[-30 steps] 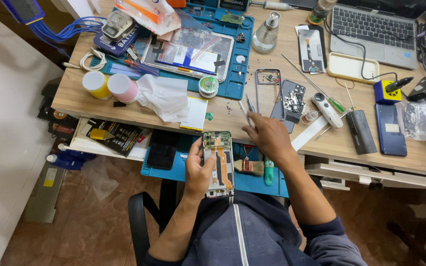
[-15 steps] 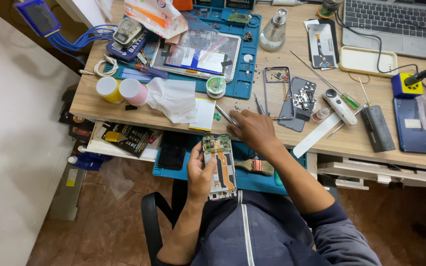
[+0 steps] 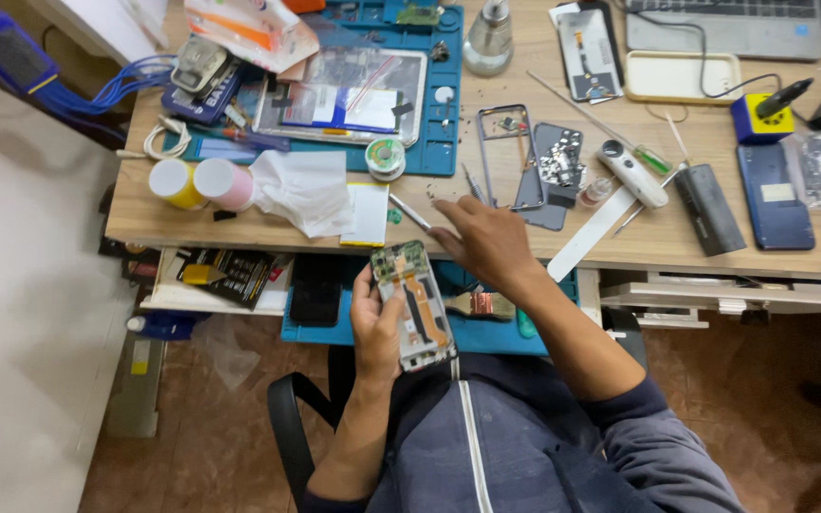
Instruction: The person works on a disassembled smartphone, using a precision screwdriver to remove and install small screws on the motherboard. They also use tweezers to handle small components and connectors, carefully aligning and securing parts within the phone's frame.
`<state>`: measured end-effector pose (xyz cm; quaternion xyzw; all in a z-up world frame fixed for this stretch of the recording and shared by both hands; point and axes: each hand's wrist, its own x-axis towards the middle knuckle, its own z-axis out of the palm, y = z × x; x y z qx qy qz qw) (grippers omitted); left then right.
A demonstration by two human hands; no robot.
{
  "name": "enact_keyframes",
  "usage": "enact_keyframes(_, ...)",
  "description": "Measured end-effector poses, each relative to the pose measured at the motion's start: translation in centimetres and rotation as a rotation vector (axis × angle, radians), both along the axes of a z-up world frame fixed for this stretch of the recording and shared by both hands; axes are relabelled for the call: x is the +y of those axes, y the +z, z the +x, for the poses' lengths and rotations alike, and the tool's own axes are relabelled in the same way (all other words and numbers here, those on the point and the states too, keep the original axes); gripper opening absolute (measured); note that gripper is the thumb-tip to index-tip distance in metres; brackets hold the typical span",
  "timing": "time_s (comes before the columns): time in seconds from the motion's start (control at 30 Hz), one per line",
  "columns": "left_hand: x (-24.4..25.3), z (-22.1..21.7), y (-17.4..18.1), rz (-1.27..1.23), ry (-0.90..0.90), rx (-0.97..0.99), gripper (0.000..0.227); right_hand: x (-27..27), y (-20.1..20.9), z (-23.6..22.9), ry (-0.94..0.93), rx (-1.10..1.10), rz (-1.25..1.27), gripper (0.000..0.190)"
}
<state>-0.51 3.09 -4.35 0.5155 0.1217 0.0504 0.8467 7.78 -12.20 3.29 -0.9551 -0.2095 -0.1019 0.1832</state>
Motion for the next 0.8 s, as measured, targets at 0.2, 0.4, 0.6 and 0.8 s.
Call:
enact_keyframes(0.2, -1.5, 1.6, 2.0, -0.169, 0.109, -0.045, 0.055, -2.7, -1.7, -3.8, -0.040, 0.142, 0.655, 0.025)
enact_keyframes(0.4, -3.2, 2.8, 2.8, -0.257, 0.153, -0.132, 0.063, -2.4, -5.5, -7.2, 0.150, 0.637, 1.345, 0.069)
enact_keyframes(0.6, -4.1, 1.8, 4.1, -0.317, 0.300, -0.189, 0.062, 0.4, -3.5, -8.2, 0.093, 0.666, 1.634, 0.065)
enact_keyframes(0.8, -1.8, 0.5, 3.6, -0.599, 0.149, -0.200, 0.044, -1.7, -5.7, -7.5, 0.114, 0.586, 1.725, 0.060)
